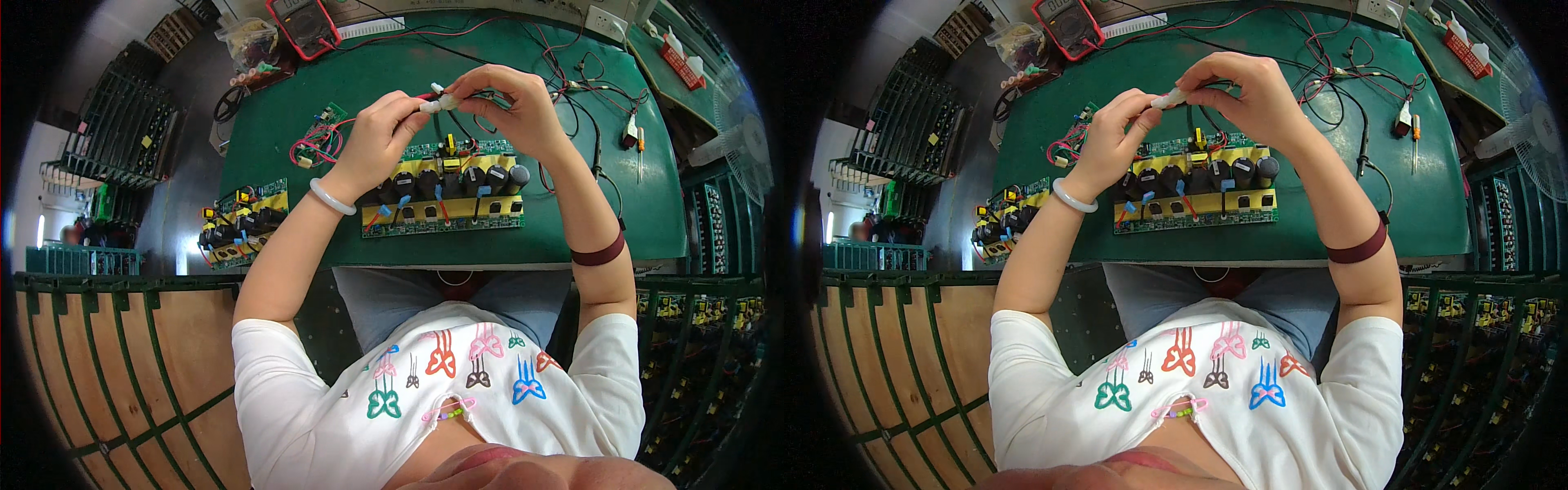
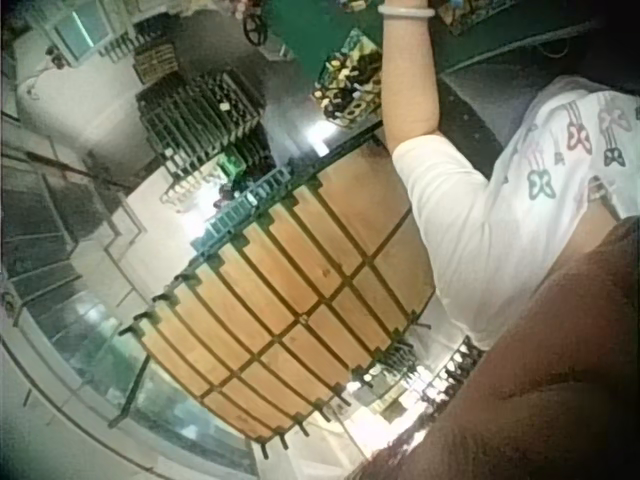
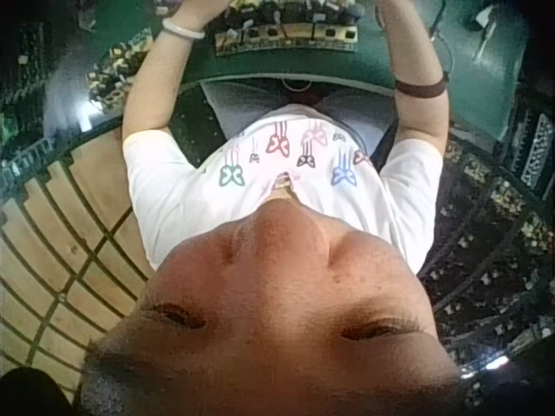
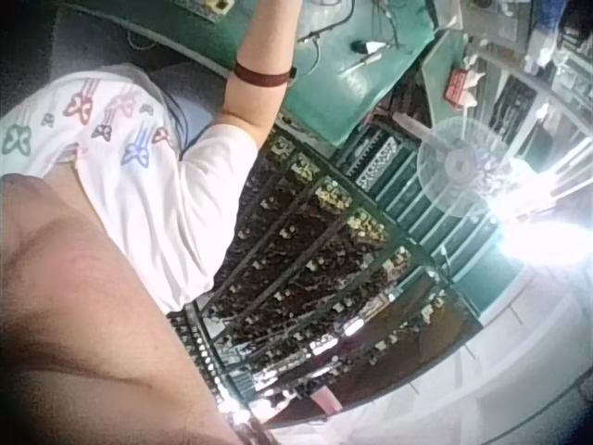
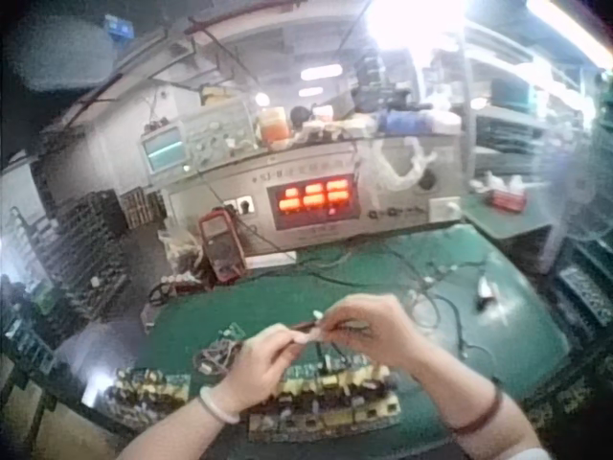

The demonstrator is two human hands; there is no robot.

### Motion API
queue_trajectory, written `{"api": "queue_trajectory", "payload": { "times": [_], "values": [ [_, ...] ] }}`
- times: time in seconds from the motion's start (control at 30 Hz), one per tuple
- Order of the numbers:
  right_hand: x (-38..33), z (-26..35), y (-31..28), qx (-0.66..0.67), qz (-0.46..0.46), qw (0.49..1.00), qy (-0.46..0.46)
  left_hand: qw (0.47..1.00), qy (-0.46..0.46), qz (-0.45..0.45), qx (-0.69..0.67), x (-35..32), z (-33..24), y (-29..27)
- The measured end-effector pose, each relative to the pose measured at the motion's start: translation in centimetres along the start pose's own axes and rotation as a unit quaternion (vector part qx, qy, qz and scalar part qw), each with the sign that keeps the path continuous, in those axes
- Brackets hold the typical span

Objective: Test electrical components on printed circuit boards using a multimeter and specialized testing equipment.

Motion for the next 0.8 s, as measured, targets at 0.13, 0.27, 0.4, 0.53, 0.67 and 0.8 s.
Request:
{"api": "queue_trajectory", "payload": {
  "times": [0.13, 0.27, 0.4, 0.53, 0.67, 0.8],
  "values": [
    [0.3, -0.1, 0.3, -0.038, 0.017, 0.999, -0.007, 0.998, 0.046, -0.009, 0.037, 0.2, -0.4, -0.1],
    [0.2, -0.7, 0.4, -0.031, 0.02, 0.999, 0.022, 0.998, 0.05, -0.005, 0.038, 0.4, -0.5, 0.3],
    [-0.4, -1.6, 0.5, -0.019, -0.017, 0.996, 0.08, 0.999, 0.048, 0.004, 0.026, 0.4, 0.1, 1.1],
    [-0.4, -1.1, 0.6, -0.042, 0.0, 0.999, 0.027, 1.0, -0.003, 0.015, 0.019, 0.3, 1.8, 1.0],
    [-3.2, -3.3, -8.0, -0.192, -0.097, 0.965, 0.151, 0.988, -0.023, -0.098, 0.115, -0.4, 0.5, -1.0],
    [-10.8, -5.4, -22.3, -0.423, -0.189, 0.83, 0.312, 0.999, 0.032, -0.029, 0.02, -0.5, -5.9, 0.2]
  ]
}}
Point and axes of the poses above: each hand's wrist, its own x-axis towards the middle knuckle, its own y-axis out of the palm, z = x × y, the point moved 6 cm from there along x, towards the middle knuckle, and after that the axes turned 14 degrees about x, right-handed, at the moved point
